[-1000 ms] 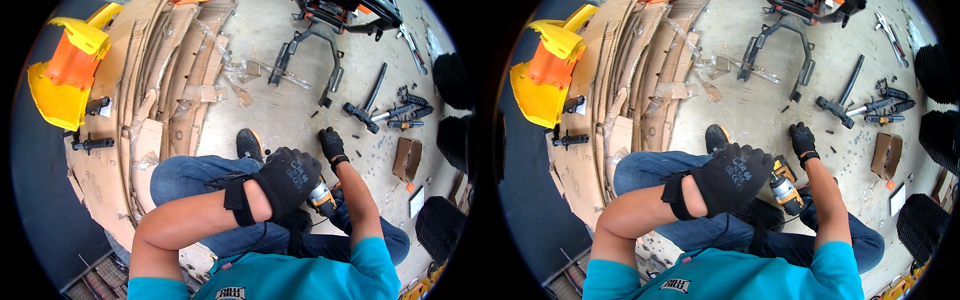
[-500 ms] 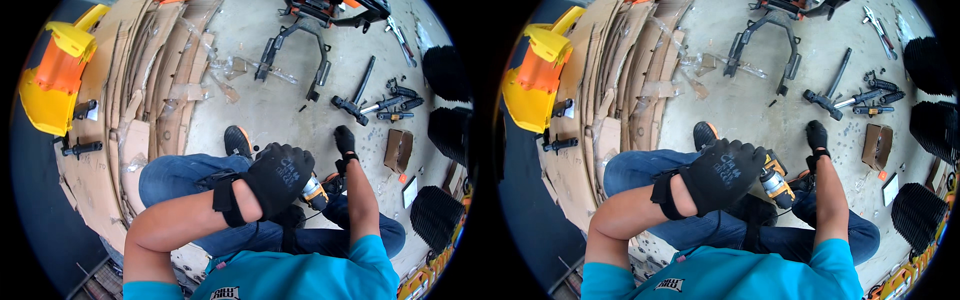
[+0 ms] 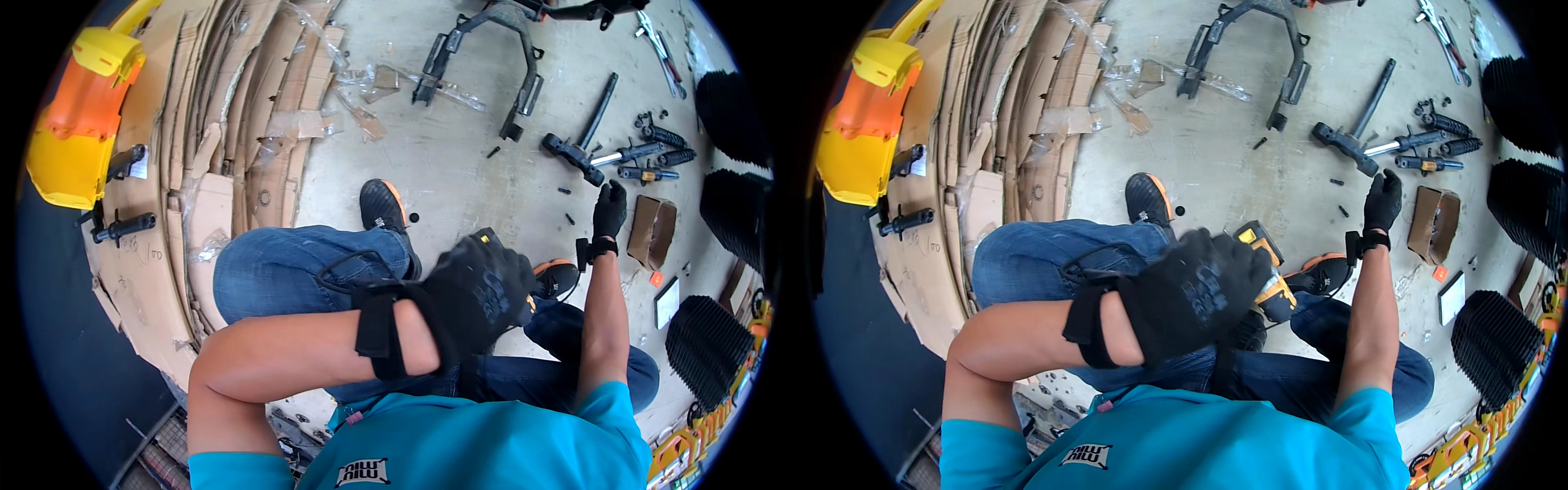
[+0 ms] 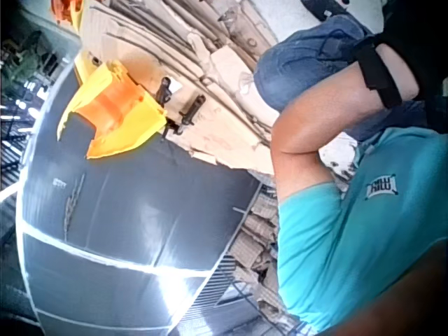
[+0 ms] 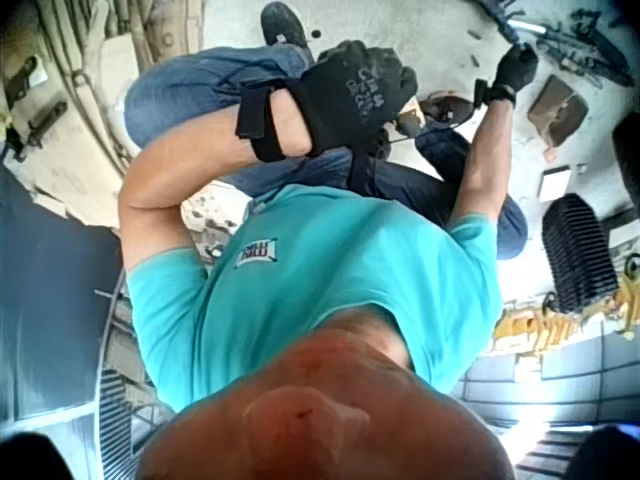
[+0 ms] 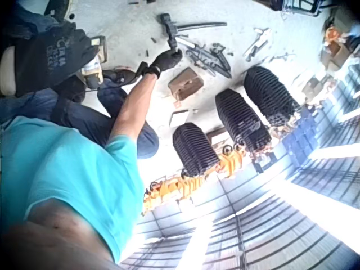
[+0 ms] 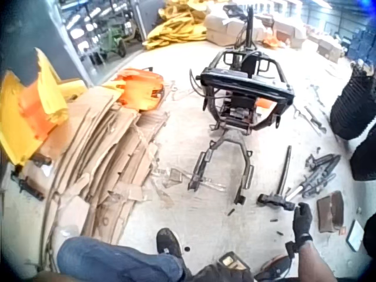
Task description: The person assembles a motorcycle front fork by sliding a stanchion tube into the lower leg and securing it using a power drill.
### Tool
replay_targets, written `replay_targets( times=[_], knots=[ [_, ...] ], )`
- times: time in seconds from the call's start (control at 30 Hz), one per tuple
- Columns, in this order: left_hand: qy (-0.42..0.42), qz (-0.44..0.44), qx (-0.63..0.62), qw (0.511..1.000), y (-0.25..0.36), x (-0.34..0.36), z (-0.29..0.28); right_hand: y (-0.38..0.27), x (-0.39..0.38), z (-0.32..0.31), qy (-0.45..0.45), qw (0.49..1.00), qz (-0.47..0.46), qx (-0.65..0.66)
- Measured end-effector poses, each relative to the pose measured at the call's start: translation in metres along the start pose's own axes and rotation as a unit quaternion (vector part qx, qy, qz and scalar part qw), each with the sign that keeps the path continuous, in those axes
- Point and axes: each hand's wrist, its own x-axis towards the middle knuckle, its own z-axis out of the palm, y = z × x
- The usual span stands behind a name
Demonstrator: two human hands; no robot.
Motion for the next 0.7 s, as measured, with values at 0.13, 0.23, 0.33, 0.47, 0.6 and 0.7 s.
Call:
replay_targets(
  times=[0.13,0.23,0.33,0.47,0.6,0.7],
  knots=[
    [-0.001,-0.004,0.024,1.000,0.005,0.001,0.008,-0.048,0.017,0.011,-0.010,0.992,-0.119,0.041],
    [0.014,-0.030,0.022,0.999,-0.002,0.001,0.013,-0.093,0.020,0.015,-0.082,0.980,-0.161,-0.077],
    [0.027,-0.059,-0.065,0.996,-0.008,0.000,0.008,-0.090,0.025,0.033,-0.206,0.962,-0.145,-0.109],
    [0.203,-0.107,-0.120,0.966,-0.003,0.009,0.023,-0.043,0.033,0.048,-0.174,0.944,-0.253,-0.119],
    [0.202,-0.129,-0.030,0.970,-0.009,0.009,0.019,-0.045,0.027,0.045,-0.168,0.945,-0.264,-0.097],
    [0.183,-0.105,-0.060,0.976,-0.018,0.001,0.016,-0.059,0.031,0.027,-0.225,0.941,-0.234,-0.097]
  ],
)
